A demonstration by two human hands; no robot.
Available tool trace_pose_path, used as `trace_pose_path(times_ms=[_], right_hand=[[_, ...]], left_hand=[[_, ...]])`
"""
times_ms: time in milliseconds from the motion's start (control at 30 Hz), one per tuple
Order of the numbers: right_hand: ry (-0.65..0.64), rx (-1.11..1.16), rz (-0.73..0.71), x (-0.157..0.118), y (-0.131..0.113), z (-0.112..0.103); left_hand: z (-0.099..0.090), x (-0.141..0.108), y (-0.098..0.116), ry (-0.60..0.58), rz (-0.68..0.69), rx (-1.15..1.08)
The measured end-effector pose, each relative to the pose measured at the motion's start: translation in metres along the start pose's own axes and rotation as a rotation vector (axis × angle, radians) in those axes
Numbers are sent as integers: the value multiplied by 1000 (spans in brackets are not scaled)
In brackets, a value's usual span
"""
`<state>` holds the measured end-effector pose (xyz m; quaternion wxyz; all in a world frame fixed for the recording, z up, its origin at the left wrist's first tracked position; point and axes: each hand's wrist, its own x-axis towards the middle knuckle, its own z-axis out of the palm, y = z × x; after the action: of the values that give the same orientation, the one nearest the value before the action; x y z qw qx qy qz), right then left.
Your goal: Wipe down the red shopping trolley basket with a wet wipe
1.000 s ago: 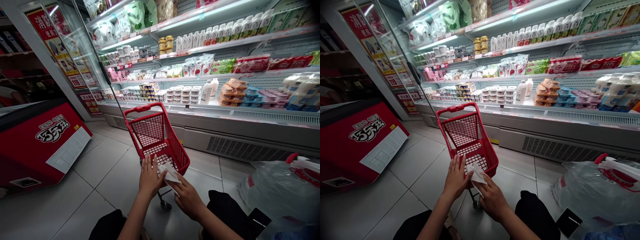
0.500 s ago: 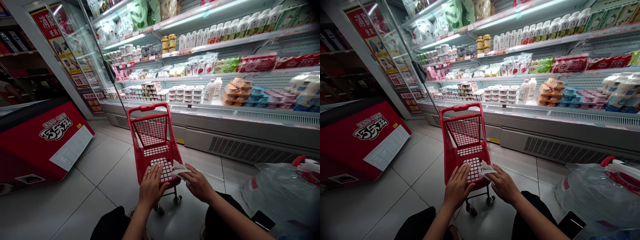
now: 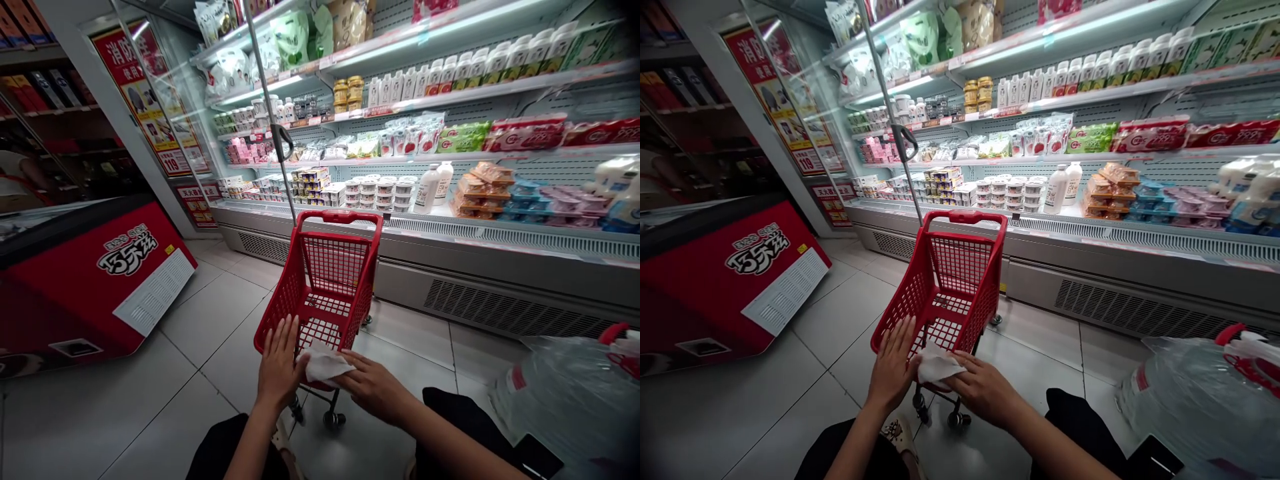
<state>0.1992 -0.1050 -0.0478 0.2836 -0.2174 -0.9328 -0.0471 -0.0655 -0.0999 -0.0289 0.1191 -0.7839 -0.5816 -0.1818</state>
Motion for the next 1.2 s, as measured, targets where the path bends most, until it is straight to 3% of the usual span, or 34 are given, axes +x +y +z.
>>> trace_pose_path(times_ms=[133, 233, 300, 367, 467, 533, 667, 767, 867, 933, 1033, 1100, 1200], right_hand=[[11, -77, 85, 7, 56, -7], [21, -150, 208, 5, 90, -15], [34, -176, 280, 4, 92, -16], [48, -156, 311, 5, 77, -13], [57, -16, 340, 7, 47, -5], [104, 115, 445, 7, 41, -5], [335, 258, 713, -1, 72, -34], [454, 107, 777, -6, 97, -73], [322, -125, 689, -7, 95, -89], [149, -162, 583, -7, 79, -77], [-4, -51, 503, -5, 52, -43], [-33, 64, 513, -3, 39, -24], [-35, 241, 488, 1, 32, -15]], left_hand=[[8, 2, 23, -39, 44, -56], [12, 6, 26, -31, 30, -65], [13, 10, 22, -33, 25, -69], [14, 13, 18, -48, 30, -74], [14, 19, 17, -89, 44, -93], [14, 22, 18, -119, 57, -110], [13, 26, 18, -119, 80, -126], [11, 28, 17, -103, 98, -128], [11, 30, 17, -93, 115, -126], [13, 31, 19, -84, 122, -117], [15, 30, 23, -87, 128, -108], [17, 29, 25, -98, 135, -110], [18, 28, 25, -106, 137, -119]])
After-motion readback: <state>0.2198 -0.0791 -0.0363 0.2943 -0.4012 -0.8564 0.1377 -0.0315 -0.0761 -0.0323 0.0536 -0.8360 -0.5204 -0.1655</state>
